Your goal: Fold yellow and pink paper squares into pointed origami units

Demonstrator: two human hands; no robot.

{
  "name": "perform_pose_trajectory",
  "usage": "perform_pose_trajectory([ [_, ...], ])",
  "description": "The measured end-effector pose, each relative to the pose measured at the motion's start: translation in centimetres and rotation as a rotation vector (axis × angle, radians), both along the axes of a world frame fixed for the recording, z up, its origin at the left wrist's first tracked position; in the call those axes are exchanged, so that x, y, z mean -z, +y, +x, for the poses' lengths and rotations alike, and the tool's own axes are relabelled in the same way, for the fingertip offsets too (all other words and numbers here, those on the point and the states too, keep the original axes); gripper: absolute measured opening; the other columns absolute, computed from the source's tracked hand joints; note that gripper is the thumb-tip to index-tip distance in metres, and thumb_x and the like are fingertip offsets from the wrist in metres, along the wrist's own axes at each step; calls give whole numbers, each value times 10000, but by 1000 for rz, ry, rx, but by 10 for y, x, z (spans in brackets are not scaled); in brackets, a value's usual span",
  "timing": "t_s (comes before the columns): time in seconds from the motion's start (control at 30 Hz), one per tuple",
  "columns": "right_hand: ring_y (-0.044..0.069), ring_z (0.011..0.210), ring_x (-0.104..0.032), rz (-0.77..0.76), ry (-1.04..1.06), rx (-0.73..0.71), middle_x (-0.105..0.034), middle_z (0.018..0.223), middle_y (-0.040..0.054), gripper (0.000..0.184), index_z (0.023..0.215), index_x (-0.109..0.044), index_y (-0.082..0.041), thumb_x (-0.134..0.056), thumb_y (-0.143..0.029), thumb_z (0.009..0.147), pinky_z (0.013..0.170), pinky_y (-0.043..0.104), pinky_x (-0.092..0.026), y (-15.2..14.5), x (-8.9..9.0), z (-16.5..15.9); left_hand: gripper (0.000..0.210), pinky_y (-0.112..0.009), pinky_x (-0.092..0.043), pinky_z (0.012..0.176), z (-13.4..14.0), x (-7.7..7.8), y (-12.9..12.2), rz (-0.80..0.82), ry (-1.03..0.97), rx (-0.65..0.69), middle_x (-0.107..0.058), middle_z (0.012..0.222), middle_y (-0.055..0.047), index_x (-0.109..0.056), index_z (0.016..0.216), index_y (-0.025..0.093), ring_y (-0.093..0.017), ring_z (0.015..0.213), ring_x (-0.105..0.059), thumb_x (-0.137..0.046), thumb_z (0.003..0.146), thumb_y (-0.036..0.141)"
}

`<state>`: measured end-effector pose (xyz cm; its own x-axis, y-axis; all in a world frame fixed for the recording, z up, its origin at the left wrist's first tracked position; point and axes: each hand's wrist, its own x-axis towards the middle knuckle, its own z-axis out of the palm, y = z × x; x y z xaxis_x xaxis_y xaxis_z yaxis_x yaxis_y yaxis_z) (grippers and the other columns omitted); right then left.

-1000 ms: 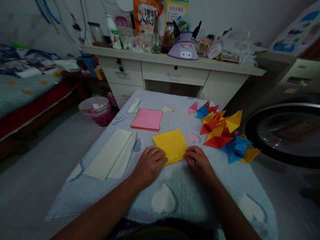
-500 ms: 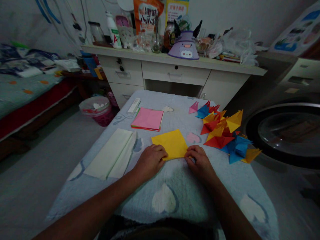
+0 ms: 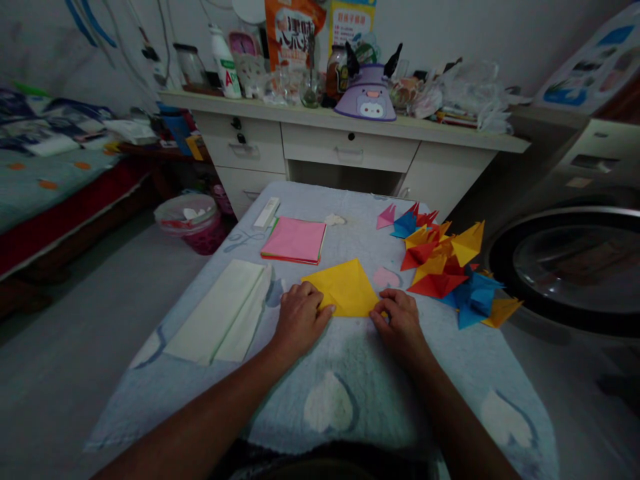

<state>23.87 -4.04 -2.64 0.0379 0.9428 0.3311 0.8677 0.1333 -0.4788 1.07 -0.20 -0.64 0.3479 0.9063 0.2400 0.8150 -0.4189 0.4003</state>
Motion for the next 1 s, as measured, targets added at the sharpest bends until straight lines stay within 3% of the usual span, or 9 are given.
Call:
perform_pose_trajectory([
  [0.2,279,1028,-504,-11,-17,62,-586,1091,89,84,720,-636,-214,-611,-229,799,921,474,-398,0,-1,-2,211,-373,-373,728,1,0,0,72,57,-41,-567,867,-63,-608,723,178,-233,856,-494,-610,847,350],
  [0.5,274,1027,-506,-27,-7,83,-589,1088,86,71,716,-644,-212,-633,-235,782,921,463,-399,1,-2,-2,156,-427,-374,770,3,-4,-3,5,109,-76,-569,924,-88,-609,800,180,-275,907,-486,-570,858,319],
  [0.57,272,1017,-505,-13,-1,86,-590,1080,84,73,712,-642,-214,-629,-231,782,914,462,-400,1,-2,-3,128,-441,-378,784,4,-4,-3,26,89,-93,-570,947,-93,-609,878,178,-284,925,-480,-592,839,298],
  [0.67,274,1010,-506,3,1,94,-591,1073,82,69,705,-634,-214,-629,-223,773,913,465,-400,1,-1,-3,280,-468,-381,841,5,-2,-4,114,27,-80,-572,1073,-107,-591,1091,185,-297,998,-467,-618,817,237],
  [0.73,276,1018,-509,-2,2,96,-591,1078,84,69,704,-629,-211,-634,-221,772,921,466,-399,2,-1,-3,336,-465,-381,880,5,1,-3,179,8,10,-568,1156,-99,-585,1167,226,-289,1056,-460,-599,835,175],
  [0.9,280,1022,-518,-6,-5,93,-595,1079,89,67,704,-630,-210,-648,-222,768,928,470,-401,3,0,-2,264,-374,-415,905,3,8,1,221,36,449,-616,1175,-41,-629,1112,261,-214,1087,-505,-539,902,128],
  [1.0,284,1019,-518,-17,-18,95,-599,1077,90,66,700,-633,-210,-660,-221,759,924,475,-405,3,-1,-1,257,-352,-437,892,3,9,-1,201,87,550,-635,1142,-45,-603,1154,236,-192,1038,-542,-523,924,154],
])
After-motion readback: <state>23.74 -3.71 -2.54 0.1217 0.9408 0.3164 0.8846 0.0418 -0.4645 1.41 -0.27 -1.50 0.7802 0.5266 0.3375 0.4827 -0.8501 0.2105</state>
